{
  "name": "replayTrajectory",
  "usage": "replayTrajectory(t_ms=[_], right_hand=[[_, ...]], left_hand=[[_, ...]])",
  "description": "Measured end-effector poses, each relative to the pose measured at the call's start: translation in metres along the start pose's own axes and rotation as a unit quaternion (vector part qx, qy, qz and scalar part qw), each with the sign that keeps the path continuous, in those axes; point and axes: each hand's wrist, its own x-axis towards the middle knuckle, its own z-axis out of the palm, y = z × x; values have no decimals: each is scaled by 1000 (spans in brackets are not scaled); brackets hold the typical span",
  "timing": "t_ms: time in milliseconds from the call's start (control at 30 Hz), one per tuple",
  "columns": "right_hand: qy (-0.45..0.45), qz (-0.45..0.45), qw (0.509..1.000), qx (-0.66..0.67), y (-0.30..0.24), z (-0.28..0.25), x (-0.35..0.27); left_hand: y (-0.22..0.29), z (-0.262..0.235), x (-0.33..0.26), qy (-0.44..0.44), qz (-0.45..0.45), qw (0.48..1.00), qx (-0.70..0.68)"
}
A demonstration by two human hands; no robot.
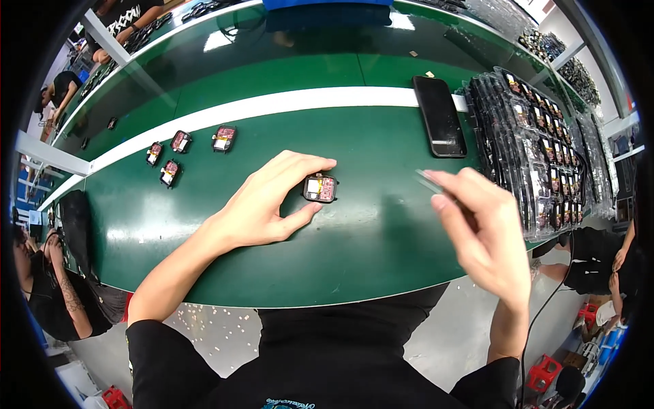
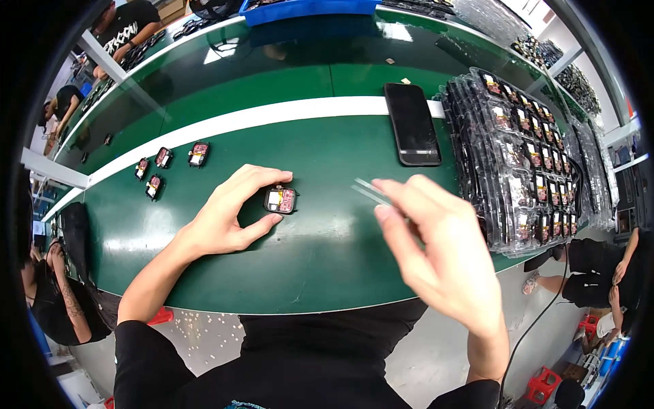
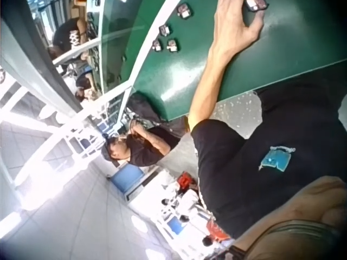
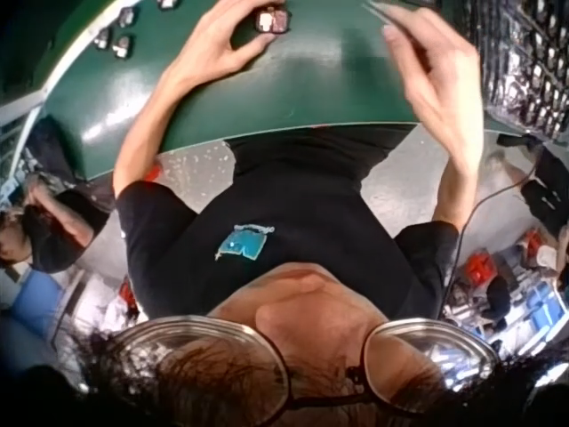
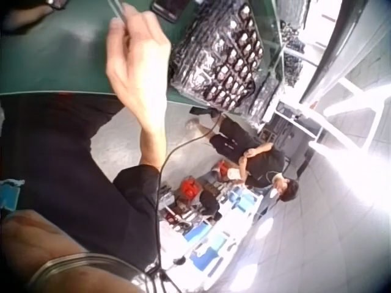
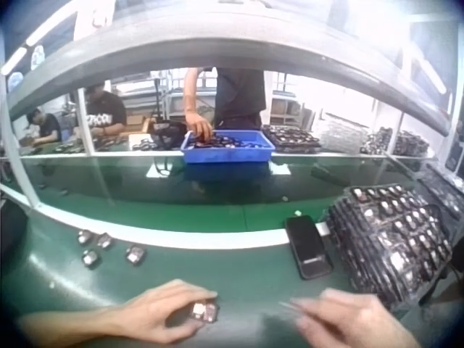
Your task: Assembling small electronic modules using tweezers at a workshop station.
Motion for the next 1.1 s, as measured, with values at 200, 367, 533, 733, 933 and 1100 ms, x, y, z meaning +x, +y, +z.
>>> replayTrajectory(t_ms=[200, 367, 533, 733, 933, 1100], right_hand=[[-40, 2, 991, 128, 28, 76, 9], [-60, 117, 910, 394, 33, 97, 18], [-8, 89, 946, 311, 42, 107, 15], [36, -12, 984, 173, 41, 115, 18], [31, -27, 988, 152, 40, 116, 20], [40, -27, 989, 140, 40, 117, 20]], left_hand=[[-2, -3, 2, 11, -38, 997, 67], [0, -2, 0, -17, -34, 999, 14], [-5, -1, -1, -19, -36, 999, -15], [-6, 0, 4, -23, -36, 999, -19], [-6, -1, 3, -36, -42, 998, -12], [-8, -1, 4, -35, -34, 999, -5]])
